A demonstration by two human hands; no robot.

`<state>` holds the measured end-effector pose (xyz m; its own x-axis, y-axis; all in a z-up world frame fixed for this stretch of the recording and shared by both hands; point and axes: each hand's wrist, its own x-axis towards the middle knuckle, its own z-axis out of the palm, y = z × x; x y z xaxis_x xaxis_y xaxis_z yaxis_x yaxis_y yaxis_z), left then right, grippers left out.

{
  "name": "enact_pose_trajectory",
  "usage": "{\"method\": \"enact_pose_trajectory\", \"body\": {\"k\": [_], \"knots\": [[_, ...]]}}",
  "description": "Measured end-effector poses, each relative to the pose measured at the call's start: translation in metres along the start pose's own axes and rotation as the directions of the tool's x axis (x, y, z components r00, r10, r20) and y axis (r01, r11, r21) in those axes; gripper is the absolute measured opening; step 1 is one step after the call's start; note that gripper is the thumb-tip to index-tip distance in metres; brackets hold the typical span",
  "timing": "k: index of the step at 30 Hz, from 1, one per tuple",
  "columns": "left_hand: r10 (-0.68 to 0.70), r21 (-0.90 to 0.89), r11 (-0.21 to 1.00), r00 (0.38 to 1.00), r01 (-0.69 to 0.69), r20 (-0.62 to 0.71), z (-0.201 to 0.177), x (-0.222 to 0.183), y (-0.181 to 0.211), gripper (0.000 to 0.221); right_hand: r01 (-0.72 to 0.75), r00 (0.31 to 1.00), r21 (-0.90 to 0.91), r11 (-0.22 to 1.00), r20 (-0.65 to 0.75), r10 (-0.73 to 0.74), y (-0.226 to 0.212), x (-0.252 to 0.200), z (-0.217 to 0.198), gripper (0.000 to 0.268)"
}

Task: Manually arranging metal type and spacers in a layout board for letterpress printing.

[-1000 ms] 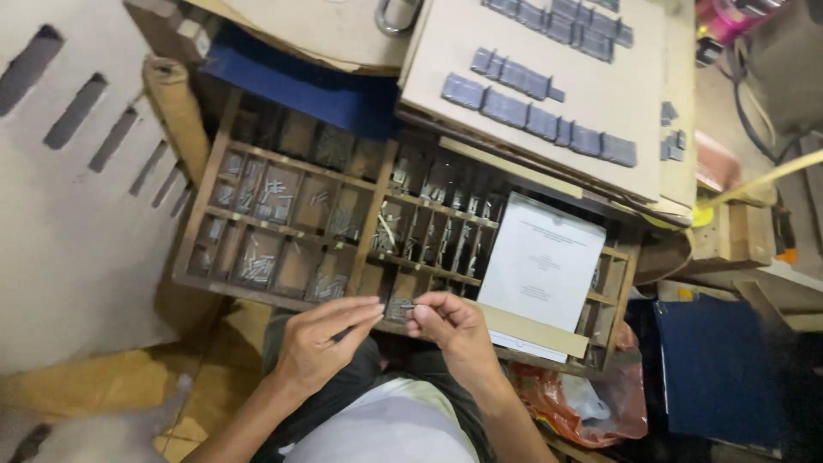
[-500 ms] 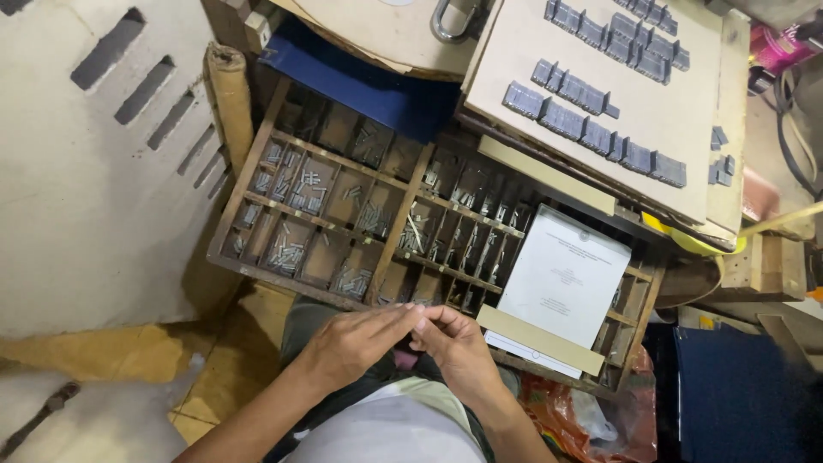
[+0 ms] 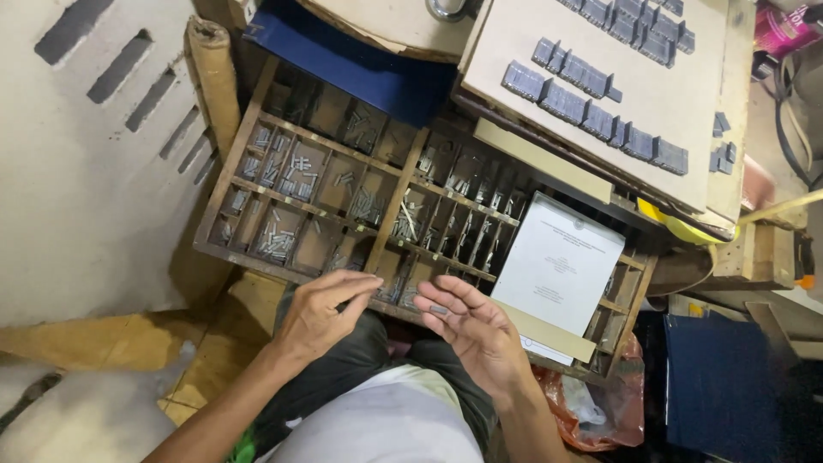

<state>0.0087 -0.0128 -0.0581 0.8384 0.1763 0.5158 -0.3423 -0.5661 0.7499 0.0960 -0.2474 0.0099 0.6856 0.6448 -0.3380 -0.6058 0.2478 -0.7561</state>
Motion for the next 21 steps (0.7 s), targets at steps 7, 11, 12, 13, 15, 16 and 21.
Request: {"method": "enact_pose_trajectory", "body": {"k": [7, 11, 12, 13, 15, 16, 21], "knots": [[0.018, 0.012, 1.0, 1.0, -0.018, -0.011, 0.011, -0.005, 0.005, 0.019, 0.048, 0.995, -0.164, 0.985, -0.083, -0.063, 0.005, -0.001, 0.006, 0.037], [0.045, -0.09, 0.995, 0.995, -0.053, -0.093, 0.0, 0.008, 0.038, 0.017, 0.08, 0.982, -0.235, 0.969, -0.146, -0.117, 0.027, 0.013, -0.004, 0.036], [0.039, -0.146, 0.988, 0.997, -0.049, -0.073, 0.0, 0.007, 0.042, 0.022, 0.044, 0.966, -0.315, 0.948, -0.229, -0.121, 0.027, 0.017, 0.002, 0.034], [0.035, -0.201, 0.979, 0.998, -0.045, -0.052, 0.0, 0.006, 0.044, 0.027, 0.003, 0.942, -0.391, 0.921, -0.308, -0.134, 0.026, 0.021, 0.007, 0.032], [0.077, -0.13, 0.988, 0.996, -0.081, -0.039, 0.003, -0.003, 0.03, 0.04, -0.018, 0.943, -0.38, 0.925, -0.313, -0.11, 0.023, 0.028, 0.024, 0.039], [0.113, -0.082, 0.99, 0.994, -0.113, -0.002, 0.006, -0.009, 0.024, 0.053, -0.046, 0.934, -0.362, 0.931, -0.346, -0.088, 0.022, 0.029, 0.03, 0.047], [0.242, 0.202, 0.945, 0.966, -0.257, 0.096, -0.001, -0.017, 0.009, 0.047, -0.109, 0.94, -0.432, 0.895, -0.338, -0.049, 0.037, 0.048, 0.031, 0.059]]}}
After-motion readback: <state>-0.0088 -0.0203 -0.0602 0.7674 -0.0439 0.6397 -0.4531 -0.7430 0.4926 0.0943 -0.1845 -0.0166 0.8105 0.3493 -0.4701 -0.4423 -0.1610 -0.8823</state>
